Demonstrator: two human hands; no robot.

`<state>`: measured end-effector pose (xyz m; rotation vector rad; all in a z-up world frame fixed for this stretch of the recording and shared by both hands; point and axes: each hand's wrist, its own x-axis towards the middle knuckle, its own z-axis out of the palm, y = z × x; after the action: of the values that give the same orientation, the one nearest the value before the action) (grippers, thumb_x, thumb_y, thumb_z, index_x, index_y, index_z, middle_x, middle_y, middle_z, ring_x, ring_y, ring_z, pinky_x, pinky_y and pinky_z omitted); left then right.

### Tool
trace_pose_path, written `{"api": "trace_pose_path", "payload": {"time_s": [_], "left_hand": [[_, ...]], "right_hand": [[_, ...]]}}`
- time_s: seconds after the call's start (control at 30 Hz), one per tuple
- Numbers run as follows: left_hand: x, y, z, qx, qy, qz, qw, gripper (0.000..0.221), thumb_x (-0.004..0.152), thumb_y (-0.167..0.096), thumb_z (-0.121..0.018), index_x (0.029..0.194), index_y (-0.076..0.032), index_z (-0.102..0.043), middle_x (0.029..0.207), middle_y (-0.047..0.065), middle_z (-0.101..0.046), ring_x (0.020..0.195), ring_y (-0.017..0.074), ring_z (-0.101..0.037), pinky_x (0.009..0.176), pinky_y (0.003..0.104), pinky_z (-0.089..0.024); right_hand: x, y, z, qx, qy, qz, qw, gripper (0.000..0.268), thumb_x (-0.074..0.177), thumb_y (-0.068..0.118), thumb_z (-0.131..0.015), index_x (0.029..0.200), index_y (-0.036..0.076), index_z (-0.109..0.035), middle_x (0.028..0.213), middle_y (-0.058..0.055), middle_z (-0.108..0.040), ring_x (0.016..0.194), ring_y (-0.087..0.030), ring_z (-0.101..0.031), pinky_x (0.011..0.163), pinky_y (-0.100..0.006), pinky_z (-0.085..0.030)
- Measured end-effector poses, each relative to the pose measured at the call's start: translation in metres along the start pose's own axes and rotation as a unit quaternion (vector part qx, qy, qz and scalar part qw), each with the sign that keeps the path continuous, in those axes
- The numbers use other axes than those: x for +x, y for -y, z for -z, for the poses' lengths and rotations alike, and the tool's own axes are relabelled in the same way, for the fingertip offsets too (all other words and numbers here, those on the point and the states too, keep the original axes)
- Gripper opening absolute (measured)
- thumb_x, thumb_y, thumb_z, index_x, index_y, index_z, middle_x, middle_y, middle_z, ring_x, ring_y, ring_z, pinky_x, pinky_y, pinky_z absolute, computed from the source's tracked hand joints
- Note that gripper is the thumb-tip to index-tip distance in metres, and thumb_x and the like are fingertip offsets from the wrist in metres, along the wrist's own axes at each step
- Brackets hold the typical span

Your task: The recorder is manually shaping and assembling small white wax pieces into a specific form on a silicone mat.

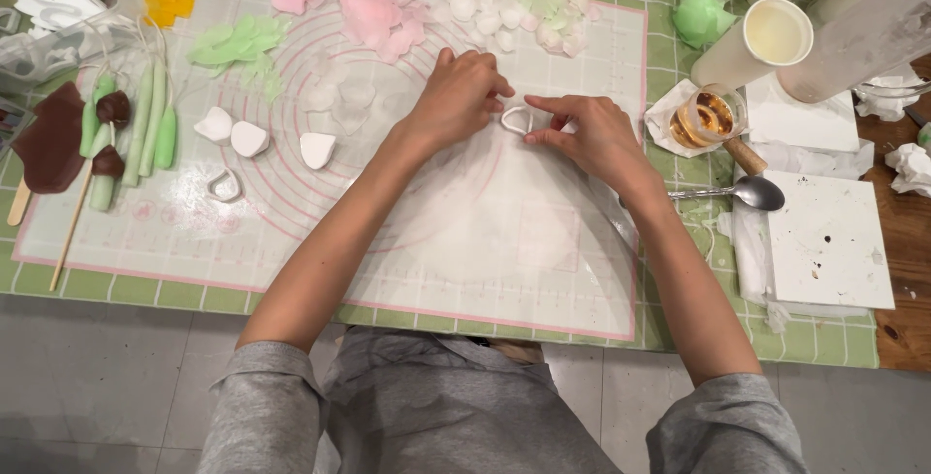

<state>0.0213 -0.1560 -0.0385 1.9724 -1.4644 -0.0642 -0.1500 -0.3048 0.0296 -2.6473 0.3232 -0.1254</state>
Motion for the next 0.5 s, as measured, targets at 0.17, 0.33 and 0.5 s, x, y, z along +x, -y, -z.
{"api": "trace_pose_path", "payload": {"time_s": [0.17, 0.33, 0.5], "left_hand": [[-0.003, -0.014, 0.006, 0.009, 0.008, 0.021, 1.000, 0.019, 0.078, -0.010, -0.081, 0.097, -0.011, -0.083, 0.087, 0.006, -0.067, 0.096, 0.0232, -0.061, 0.089, 0.043, -0.034], [-0.005, -0.016, 0.000, 0.000, -0.005, 0.032, 0.999, 0.018, 0.076, -0.011, -0.082, 0.094, -0.011, -0.083, 0.085, 0.005, -0.066, 0.093, 0.0227, -0.059, 0.089, 0.040, -0.034], [-0.005, -0.018, 0.001, 0.003, -0.012, 0.014, 1.000, 0.023, 0.072, -0.019, -0.086, 0.094, -0.012, -0.084, 0.085, 0.005, -0.061, 0.093, 0.0222, -0.055, 0.085, 0.041, -0.034]], "right_hand": [[0.005, -0.005, -0.005, -0.023, 0.009, 0.007, 1.000, 0.043, 0.081, 0.038, -0.084, 0.121, 0.026, -0.078, 0.087, -0.009, -0.076, 0.076, -0.027, -0.069, 0.074, -0.040, -0.052], [0.011, -0.003, -0.007, -0.012, 0.018, -0.031, 0.999, 0.040, 0.079, 0.038, -0.085, 0.116, 0.027, -0.079, 0.087, -0.008, -0.078, 0.077, -0.026, -0.070, 0.075, -0.039, -0.053], [0.022, -0.010, -0.010, -0.024, 0.041, -0.074, 0.996, 0.043, 0.070, 0.040, -0.090, 0.110, 0.025, -0.081, 0.090, -0.009, -0.077, 0.078, -0.026, -0.070, 0.074, -0.040, -0.053]]}}
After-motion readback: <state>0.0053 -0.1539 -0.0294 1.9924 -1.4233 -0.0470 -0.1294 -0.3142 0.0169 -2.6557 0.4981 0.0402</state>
